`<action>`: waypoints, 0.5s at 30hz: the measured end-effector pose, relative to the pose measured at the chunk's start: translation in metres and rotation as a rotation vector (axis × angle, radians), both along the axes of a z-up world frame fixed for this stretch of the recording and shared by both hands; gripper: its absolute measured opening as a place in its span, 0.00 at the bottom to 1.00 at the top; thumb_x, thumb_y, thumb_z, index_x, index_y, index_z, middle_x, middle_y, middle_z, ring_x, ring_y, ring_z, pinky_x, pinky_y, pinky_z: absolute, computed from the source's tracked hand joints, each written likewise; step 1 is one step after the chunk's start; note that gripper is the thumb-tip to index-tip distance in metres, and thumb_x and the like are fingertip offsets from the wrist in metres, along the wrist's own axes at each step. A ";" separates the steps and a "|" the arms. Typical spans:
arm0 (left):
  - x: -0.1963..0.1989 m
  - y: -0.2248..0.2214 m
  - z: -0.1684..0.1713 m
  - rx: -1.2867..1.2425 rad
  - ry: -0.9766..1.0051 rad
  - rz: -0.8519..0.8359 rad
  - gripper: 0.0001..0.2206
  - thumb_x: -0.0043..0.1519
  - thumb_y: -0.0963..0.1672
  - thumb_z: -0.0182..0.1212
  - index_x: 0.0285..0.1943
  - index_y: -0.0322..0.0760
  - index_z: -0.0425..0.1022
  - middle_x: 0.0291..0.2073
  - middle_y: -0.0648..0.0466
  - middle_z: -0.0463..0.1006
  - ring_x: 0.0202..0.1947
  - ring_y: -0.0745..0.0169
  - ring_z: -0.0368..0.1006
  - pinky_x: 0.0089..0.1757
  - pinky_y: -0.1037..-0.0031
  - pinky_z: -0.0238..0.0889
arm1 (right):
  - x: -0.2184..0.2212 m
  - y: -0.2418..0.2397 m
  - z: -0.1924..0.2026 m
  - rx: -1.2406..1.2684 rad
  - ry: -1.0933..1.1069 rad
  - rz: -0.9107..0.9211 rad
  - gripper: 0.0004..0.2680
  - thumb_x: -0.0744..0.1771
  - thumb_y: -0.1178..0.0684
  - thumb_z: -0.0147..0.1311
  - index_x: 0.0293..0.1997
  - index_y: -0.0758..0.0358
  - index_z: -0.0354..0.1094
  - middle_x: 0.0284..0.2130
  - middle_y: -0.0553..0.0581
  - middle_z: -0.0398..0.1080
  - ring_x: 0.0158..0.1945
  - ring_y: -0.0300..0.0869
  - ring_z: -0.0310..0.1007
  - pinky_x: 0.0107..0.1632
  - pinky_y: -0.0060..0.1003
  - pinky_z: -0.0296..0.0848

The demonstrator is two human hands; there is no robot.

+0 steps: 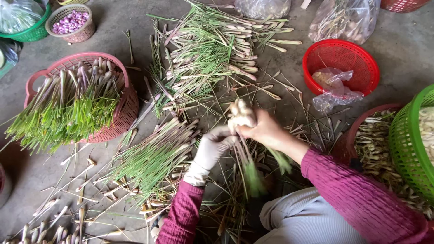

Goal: Cleaning and trimming lemongrass stalks by peeling off outer layers and sorting them into baskets

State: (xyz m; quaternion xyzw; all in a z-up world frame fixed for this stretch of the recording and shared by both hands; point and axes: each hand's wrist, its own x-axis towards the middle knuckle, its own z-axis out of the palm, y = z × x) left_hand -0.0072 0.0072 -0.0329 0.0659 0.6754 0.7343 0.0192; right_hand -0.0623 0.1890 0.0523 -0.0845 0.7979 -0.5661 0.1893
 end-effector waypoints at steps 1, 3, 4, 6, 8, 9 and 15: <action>-0.004 0.003 -0.016 0.003 -0.061 0.039 0.10 0.57 0.41 0.74 0.45 0.35 0.83 0.34 0.52 0.84 0.38 0.70 0.77 0.43 0.77 0.72 | 0.001 -0.001 0.001 0.111 0.091 0.100 0.06 0.65 0.65 0.58 0.40 0.67 0.64 0.31 0.58 0.65 0.34 0.49 0.75 0.44 0.47 0.84; -0.011 0.005 -0.031 -0.014 -0.029 0.081 0.09 0.56 0.40 0.75 0.45 0.35 0.83 0.35 0.51 0.81 0.37 0.67 0.77 0.43 0.76 0.72 | 0.001 0.008 0.004 -0.093 -0.054 0.084 0.04 0.66 0.61 0.55 0.39 0.63 0.62 0.29 0.52 0.62 0.31 0.41 0.68 0.37 0.36 0.77; -0.015 0.005 -0.040 -0.029 0.003 0.120 0.09 0.56 0.40 0.75 0.44 0.35 0.84 0.35 0.50 0.78 0.36 0.64 0.77 0.42 0.75 0.73 | 0.000 0.011 0.005 -0.296 -0.199 0.066 0.03 0.67 0.57 0.51 0.38 0.60 0.60 0.28 0.47 0.58 0.27 0.34 0.61 0.29 0.24 0.70; -0.017 0.003 -0.027 -0.293 0.222 0.145 0.08 0.54 0.39 0.75 0.41 0.36 0.82 0.43 0.45 0.77 0.49 0.53 0.73 0.53 0.63 0.62 | -0.025 0.042 -0.061 0.064 0.263 0.217 0.11 0.64 0.56 0.60 0.46 0.67 0.64 0.34 0.57 0.67 0.37 0.43 0.70 0.41 0.34 0.74; -0.023 -0.006 -0.024 -0.566 0.429 0.207 0.08 0.53 0.38 0.74 0.37 0.36 0.81 0.51 0.40 0.77 0.61 0.41 0.70 0.63 0.51 0.52 | -0.021 0.056 -0.056 0.410 0.740 0.400 0.20 0.60 0.56 0.69 0.54 0.75 0.68 0.41 0.68 0.76 0.47 0.53 0.79 0.53 0.43 0.78; -0.027 -0.020 -0.025 -0.799 0.176 0.074 0.08 0.58 0.46 0.67 0.42 0.41 0.81 0.45 0.45 0.81 0.55 0.43 0.74 0.57 0.52 0.62 | -0.004 0.053 -0.019 0.228 0.610 0.244 0.19 0.59 0.62 0.65 0.53 0.79 0.68 0.43 0.74 0.74 0.49 0.57 0.76 0.54 0.46 0.75; -0.011 -0.097 -0.061 -0.672 0.170 -0.451 0.10 0.60 0.46 0.64 0.48 0.42 0.81 0.58 0.45 0.68 0.59 0.41 0.69 0.59 0.60 0.65 | -0.034 0.031 0.028 -0.018 -0.230 -0.058 0.13 0.68 0.67 0.41 0.59 0.80 0.62 0.57 0.67 0.68 0.57 0.52 0.68 0.61 0.40 0.62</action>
